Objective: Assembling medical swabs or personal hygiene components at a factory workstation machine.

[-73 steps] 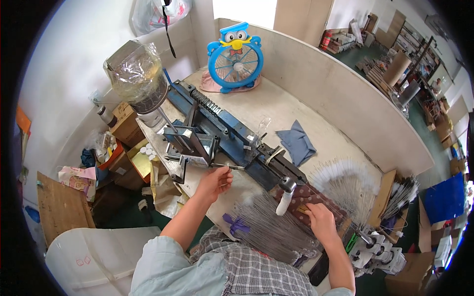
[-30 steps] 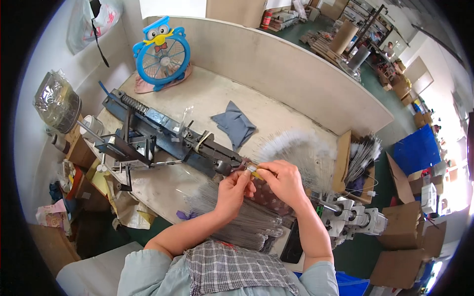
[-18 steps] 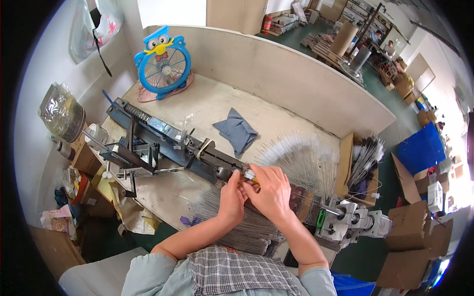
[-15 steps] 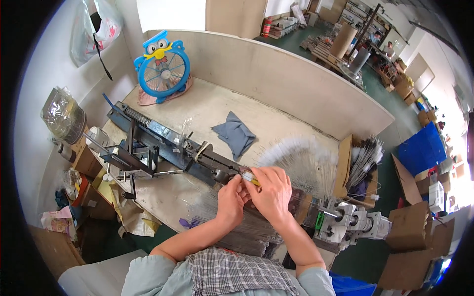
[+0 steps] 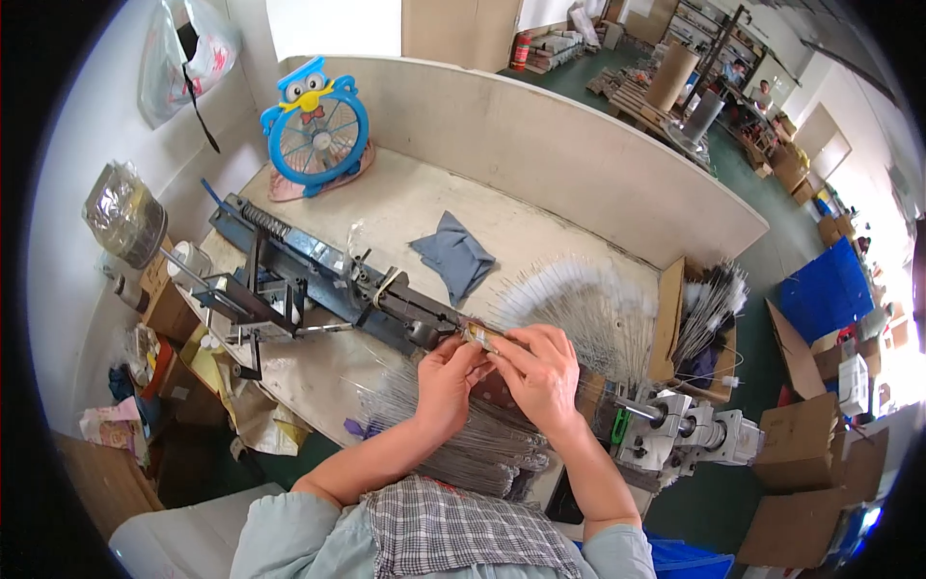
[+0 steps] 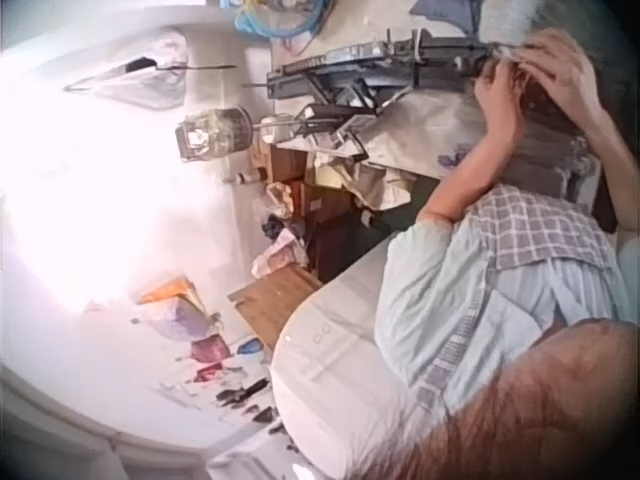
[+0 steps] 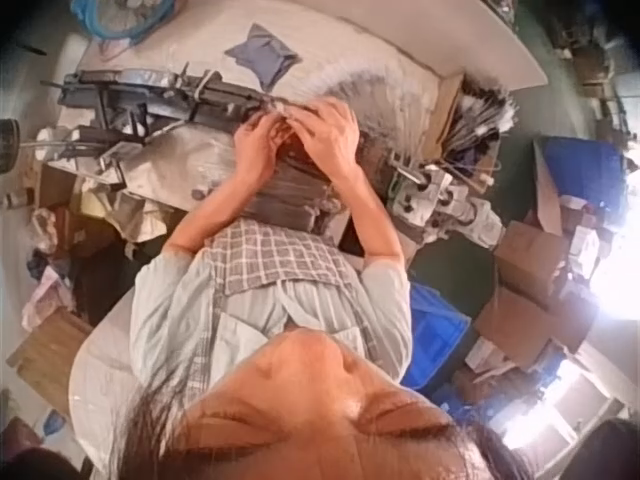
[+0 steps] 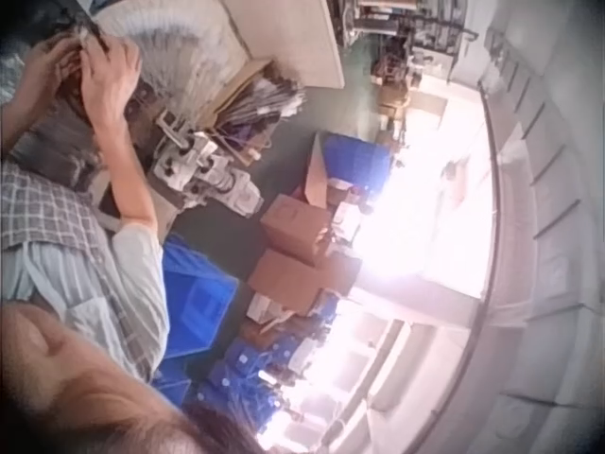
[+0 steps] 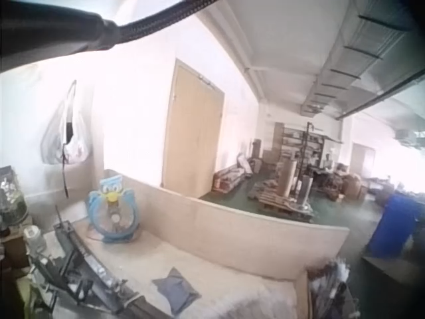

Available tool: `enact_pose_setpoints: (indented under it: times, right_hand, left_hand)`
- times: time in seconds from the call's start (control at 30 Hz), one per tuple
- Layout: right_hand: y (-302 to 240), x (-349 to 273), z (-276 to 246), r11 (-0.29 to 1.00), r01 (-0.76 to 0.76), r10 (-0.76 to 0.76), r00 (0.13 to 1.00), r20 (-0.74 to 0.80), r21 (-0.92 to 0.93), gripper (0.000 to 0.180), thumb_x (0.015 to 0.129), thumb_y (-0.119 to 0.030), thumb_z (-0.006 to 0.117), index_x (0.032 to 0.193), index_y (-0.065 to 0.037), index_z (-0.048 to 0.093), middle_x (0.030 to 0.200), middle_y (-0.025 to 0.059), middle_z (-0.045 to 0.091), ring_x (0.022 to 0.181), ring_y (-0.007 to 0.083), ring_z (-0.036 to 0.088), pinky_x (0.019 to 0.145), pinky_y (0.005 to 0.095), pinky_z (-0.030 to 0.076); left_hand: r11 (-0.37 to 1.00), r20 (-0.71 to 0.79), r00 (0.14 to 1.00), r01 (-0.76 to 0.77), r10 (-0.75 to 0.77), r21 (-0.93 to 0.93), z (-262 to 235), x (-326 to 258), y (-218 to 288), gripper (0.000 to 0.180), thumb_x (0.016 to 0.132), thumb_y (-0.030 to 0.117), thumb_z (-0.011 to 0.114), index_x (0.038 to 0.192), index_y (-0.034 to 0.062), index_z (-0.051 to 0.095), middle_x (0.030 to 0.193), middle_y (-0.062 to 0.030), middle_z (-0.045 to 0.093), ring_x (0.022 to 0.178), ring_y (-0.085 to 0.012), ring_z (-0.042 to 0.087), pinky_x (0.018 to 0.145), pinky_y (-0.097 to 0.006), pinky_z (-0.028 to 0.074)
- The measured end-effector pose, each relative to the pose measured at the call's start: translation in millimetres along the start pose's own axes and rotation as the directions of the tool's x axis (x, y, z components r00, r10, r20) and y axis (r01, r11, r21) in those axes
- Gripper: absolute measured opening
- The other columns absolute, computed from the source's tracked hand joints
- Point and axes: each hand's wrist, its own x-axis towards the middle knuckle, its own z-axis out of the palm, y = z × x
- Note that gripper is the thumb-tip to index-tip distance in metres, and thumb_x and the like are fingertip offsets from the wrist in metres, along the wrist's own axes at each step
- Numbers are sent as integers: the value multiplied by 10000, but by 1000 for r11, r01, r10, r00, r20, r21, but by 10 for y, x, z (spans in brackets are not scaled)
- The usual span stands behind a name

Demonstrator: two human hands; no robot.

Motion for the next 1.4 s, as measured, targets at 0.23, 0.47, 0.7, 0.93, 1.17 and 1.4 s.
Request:
enact_pose_setpoints:
  times: [0.23, 0.47, 0.7, 0.93, 1.17, 1.4]
  right_hand:
    - [-49, 80, 27, 1000, 27, -27, 1000, 14, 6, 213, 684, -124, 727, 896, -111, 709, 901, 28, 638, 895, 234, 578, 769, 361, 465]
    - [-39, 80, -2, 999, -13, 11, 999, 50, 35, 218, 684, -127, 735, 898, -98, 708, 918, 35, 640, 900, 240, 579, 773, 364, 463]
    - [-52, 40, -32, 1000, -21, 20, 999, 40, 6, 219, 679, -123, 742, 892, -86, 708, 907, 39, 638, 893, 243, 580, 752, 362, 463]
    - [-42, 47, -11, 1000, 9, -9, 1000, 27, 12, 217, 685, -130, 737, 895, -88, 706, 911, 38, 639, 892, 240, 582, 755, 363, 464]
    - [-54, 78, 33, 1000, 9, -10, 999, 39, 19, 252, 705, -135, 706, 956, -126, 684, 961, 8, 628, 942, 213, 569, 755, 360, 446]
    - [-71, 70, -1, 1000, 11, -11, 999, 36, 9, 228, 692, -142, 736, 913, -95, 703, 924, 29, 638, 893, 231, 582, 760, 356, 458]
  left_hand:
    - [999, -6, 1000, 28, -28, -30, -24, 24, -1, 152, 898, 84, 543, 1027, 11, 575, 966, -64, 632, 864, -146, 630, 788, -294, 510]
    - [989, 13, 998, 65, -64, -130, -39, 7, 31, 143, 904, 97, 537, 1008, 11, 585, 971, -66, 636, 864, -150, 634, 779, -286, 509]
    - [1000, 5, 1000, 29, -29, -12, 9, -5, 40, 158, 889, 86, 559, 1011, -12, 579, 961, -76, 634, 867, -146, 631, 781, -278, 508]
    - [999, 8, 1000, 30, -29, -36, -29, 7, 19, 152, 882, 80, 566, 1008, -4, 581, 961, -67, 630, 855, -136, 625, 762, -276, 503]
    - [999, 31, 999, 29, -27, -42, -34, 12, 18, 153, 896, 112, 556, 1021, 31, 588, 958, -48, 633, 848, -126, 621, 763, -273, 494]
    - [991, -2, 997, 72, -73, -115, -67, 15, 5, 172, 914, 139, 532, 1036, 29, 585, 980, -54, 636, 863, -129, 619, 781, -290, 496]
